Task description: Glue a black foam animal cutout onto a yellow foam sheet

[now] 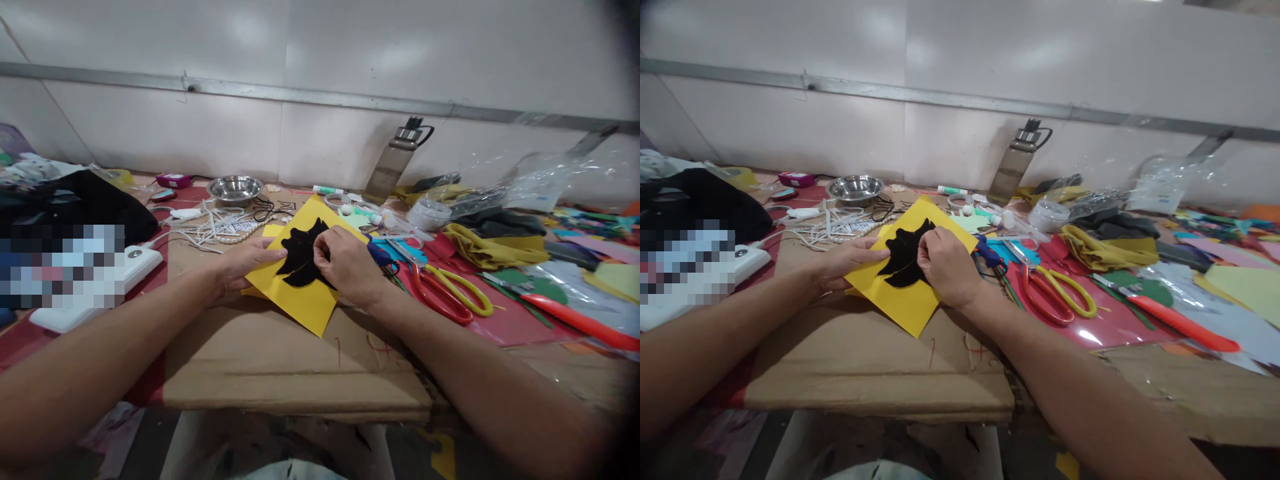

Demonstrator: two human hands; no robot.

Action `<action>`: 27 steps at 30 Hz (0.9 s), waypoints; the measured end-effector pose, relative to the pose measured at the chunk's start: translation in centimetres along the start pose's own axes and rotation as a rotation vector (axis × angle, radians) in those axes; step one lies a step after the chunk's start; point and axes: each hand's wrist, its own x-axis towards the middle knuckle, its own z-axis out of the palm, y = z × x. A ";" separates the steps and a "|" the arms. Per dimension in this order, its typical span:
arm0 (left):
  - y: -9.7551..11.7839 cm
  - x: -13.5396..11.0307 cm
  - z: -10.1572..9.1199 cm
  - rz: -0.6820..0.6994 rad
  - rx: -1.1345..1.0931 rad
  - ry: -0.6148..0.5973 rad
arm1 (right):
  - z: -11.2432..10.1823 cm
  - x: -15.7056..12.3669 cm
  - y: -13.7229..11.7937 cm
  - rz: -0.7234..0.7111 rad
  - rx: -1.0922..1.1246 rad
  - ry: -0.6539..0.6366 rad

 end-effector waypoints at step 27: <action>0.3 -0.4 -0.1 -0.028 0.000 -0.090 | -1.8 0.3 0.2 -0.029 0.155 0.076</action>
